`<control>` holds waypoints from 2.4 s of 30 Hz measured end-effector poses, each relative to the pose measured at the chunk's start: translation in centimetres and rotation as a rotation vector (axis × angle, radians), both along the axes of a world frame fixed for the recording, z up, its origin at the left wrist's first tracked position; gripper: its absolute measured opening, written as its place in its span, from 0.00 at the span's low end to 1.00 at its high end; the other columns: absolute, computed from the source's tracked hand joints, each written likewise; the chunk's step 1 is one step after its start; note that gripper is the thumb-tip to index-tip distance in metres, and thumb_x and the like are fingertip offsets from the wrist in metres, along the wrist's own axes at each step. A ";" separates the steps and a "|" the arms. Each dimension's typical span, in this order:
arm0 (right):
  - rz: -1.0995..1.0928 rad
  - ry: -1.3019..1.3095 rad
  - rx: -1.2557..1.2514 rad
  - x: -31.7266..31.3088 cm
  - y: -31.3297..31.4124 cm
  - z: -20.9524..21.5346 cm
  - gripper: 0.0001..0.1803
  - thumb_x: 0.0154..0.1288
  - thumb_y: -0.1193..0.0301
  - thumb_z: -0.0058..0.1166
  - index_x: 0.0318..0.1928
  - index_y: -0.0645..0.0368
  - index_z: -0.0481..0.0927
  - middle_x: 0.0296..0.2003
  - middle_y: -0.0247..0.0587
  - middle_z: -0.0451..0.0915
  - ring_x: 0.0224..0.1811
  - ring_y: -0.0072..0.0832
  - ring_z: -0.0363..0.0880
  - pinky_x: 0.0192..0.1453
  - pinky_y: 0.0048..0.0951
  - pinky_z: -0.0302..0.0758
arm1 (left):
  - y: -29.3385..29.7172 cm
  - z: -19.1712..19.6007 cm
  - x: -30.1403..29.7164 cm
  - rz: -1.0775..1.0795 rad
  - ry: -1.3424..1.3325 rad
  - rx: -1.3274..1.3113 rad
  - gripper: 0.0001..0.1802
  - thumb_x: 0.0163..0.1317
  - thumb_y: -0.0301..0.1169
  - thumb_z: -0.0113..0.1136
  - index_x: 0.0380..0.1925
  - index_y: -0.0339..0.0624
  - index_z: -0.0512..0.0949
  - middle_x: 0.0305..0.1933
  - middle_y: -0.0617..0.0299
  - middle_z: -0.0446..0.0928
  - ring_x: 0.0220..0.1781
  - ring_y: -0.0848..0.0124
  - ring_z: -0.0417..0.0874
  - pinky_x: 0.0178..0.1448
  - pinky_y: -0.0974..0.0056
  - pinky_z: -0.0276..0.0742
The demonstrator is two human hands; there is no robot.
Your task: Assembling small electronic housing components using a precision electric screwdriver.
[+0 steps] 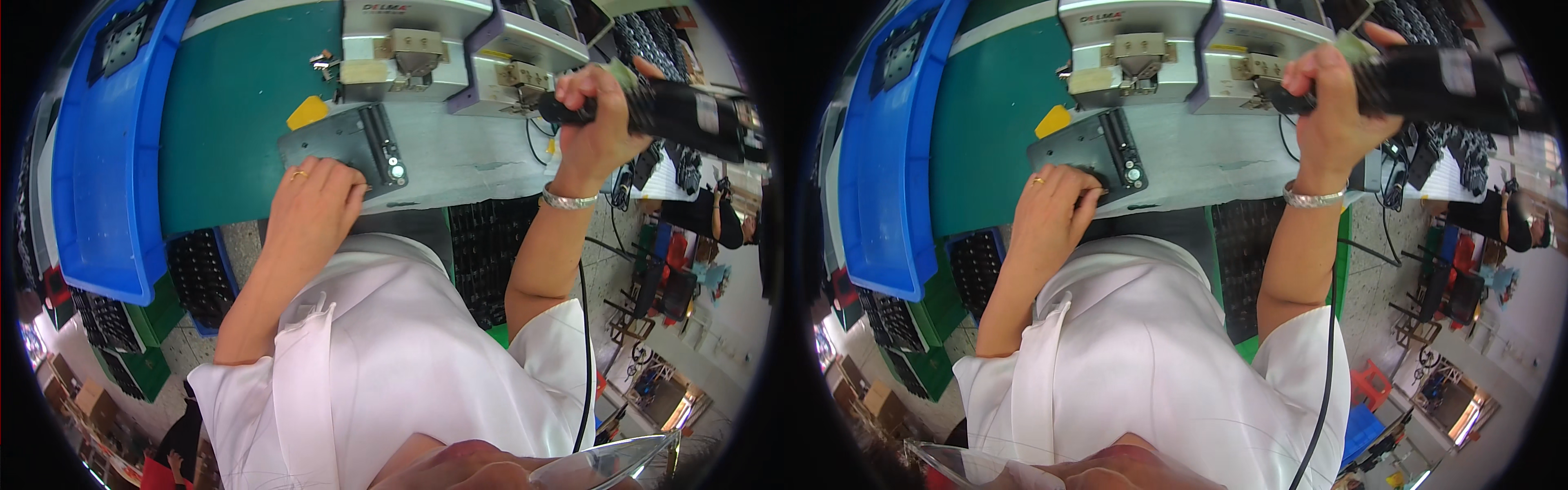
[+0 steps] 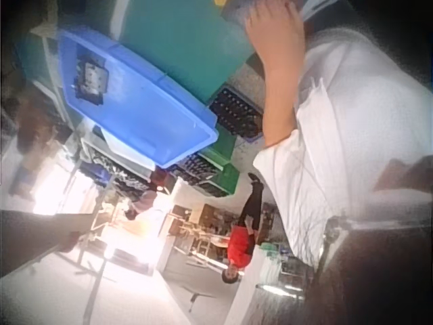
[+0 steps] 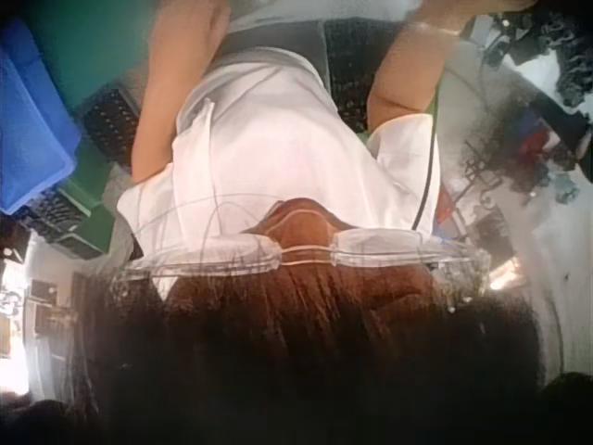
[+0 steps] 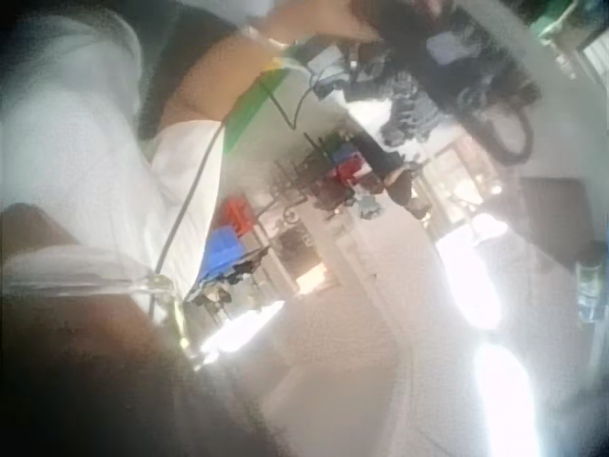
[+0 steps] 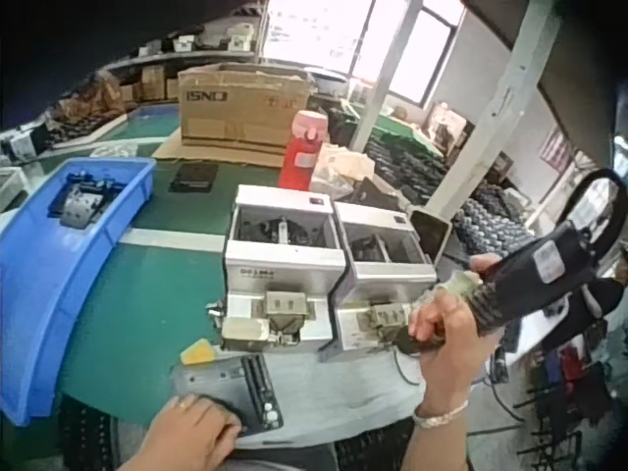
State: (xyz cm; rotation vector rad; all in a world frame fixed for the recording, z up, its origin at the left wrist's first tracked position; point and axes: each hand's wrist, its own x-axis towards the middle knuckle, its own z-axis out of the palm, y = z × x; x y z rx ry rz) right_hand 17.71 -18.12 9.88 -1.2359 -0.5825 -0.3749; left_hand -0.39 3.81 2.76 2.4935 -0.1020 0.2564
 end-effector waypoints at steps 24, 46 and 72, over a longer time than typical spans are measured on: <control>0.314 0.288 0.262 -10.5 6.6 -3.6 0.27 0.62 0.80 0.51 0.56 0.53 0.54 0.18 0.37 0.69 0.14 0.25 0.66 0.23 0.32 0.72 | -0.4 -2.5 -1.1 0.110 -0.111 0.034 0.07 0.48 0.24 0.67 0.27 0.43 0.77 0.27 0.64 0.76 0.32 0.64 0.76 0.39 0.61 0.68; 0.349 0.243 0.146 -11.2 7.7 -5.6 0.25 0.64 0.77 0.53 0.55 0.56 0.53 0.18 0.38 0.69 0.15 0.25 0.67 0.24 0.30 0.72 | -1.2 -4.0 -2.0 0.131 -0.227 0.079 0.10 0.50 0.22 0.65 0.33 0.41 0.75 0.34 0.60 0.77 0.35 0.62 0.76 0.40 0.59 0.69; 0.368 0.232 0.101 -10.9 6.8 -5.9 0.26 0.63 0.76 0.51 0.59 0.49 0.57 0.21 0.37 0.67 0.17 0.26 0.64 0.22 0.35 0.68 | -0.5 -1.3 -2.5 0.136 0.063 -0.339 0.11 0.54 0.18 0.63 0.39 0.38 0.79 0.33 0.58 0.79 0.34 0.66 0.81 0.40 0.64 0.77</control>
